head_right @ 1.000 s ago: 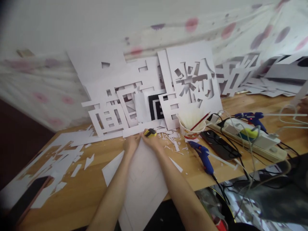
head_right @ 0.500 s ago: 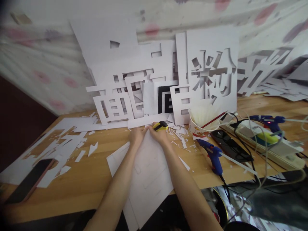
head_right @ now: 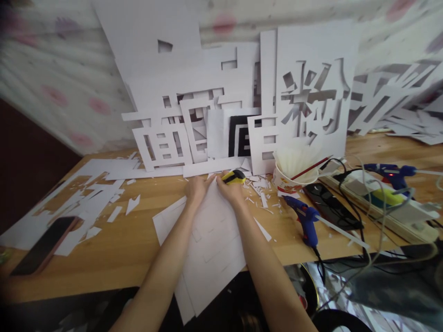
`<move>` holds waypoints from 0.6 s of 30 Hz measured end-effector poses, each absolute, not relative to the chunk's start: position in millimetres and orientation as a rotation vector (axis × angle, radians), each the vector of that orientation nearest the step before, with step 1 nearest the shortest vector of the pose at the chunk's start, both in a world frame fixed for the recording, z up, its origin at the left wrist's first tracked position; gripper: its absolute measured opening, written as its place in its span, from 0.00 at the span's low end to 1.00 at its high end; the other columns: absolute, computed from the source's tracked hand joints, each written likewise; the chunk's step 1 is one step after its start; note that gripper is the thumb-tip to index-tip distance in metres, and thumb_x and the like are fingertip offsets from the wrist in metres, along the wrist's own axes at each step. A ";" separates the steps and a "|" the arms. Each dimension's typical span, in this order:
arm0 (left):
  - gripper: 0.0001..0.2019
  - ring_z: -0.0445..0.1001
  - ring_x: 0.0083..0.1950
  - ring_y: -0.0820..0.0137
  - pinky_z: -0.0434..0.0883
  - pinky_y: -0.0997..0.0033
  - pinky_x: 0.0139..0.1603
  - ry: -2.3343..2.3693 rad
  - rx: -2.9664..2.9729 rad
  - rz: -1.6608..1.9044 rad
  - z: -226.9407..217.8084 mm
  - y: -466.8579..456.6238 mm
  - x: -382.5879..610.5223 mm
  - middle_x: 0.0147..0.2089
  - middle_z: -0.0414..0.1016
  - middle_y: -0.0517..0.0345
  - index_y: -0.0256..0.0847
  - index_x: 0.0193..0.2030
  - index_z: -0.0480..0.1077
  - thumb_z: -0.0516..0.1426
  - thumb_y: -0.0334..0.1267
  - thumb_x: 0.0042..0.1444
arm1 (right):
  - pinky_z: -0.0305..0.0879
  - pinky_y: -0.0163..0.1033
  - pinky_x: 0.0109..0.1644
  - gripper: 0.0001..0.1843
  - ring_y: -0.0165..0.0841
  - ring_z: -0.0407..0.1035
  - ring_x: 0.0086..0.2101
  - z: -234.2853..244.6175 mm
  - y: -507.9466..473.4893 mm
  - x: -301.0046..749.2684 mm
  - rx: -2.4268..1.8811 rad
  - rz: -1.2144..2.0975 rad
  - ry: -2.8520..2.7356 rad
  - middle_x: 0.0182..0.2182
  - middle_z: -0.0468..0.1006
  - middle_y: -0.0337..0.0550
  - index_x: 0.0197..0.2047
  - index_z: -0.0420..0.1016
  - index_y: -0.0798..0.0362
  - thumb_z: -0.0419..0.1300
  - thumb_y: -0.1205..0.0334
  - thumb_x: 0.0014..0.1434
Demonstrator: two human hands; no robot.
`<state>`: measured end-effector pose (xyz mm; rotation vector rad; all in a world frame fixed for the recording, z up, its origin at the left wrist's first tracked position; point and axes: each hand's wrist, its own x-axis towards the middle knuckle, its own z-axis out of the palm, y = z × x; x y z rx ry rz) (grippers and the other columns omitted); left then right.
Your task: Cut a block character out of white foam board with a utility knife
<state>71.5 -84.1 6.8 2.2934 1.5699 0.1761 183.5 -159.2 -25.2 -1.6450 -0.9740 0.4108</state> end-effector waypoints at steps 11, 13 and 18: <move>0.33 0.81 0.51 0.52 0.74 0.60 0.50 1.580 2.275 0.159 8.8 -87.2 72.9 0.46 0.84 0.40 0.40 0.43 0.83 0.48 0.65 0.66 | 0.57 0.39 0.33 0.16 0.34 0.58 0.27 -20.3 -165.1 183.8 -1.668 0.402 -0.993 0.21 0.62 0.35 0.25 0.56 0.46 0.55 0.45 0.52; 0.33 0.81 0.51 0.52 0.74 0.60 0.50 1.583 2.274 0.162 8.4 -87.4 73.3 0.47 0.83 0.40 0.39 0.43 0.83 0.48 0.65 0.66 | 0.57 0.39 0.33 0.16 0.34 0.58 0.27 -20.1 -166.2 183.7 -1.667 0.397 -0.997 0.22 0.62 0.36 0.25 0.56 0.46 0.55 0.45 0.52; 0.32 0.81 0.51 0.52 0.74 0.60 0.50 1.591 2.269 0.165 6.6 -88.0 73.9 0.47 0.83 0.39 0.39 0.43 0.83 0.49 0.64 0.65 | 0.58 0.39 0.34 0.15 0.34 0.58 0.27 -20.4 -166.9 184.8 -1.674 0.398 -1.005 0.22 0.60 0.35 0.24 0.54 0.45 0.54 0.47 0.52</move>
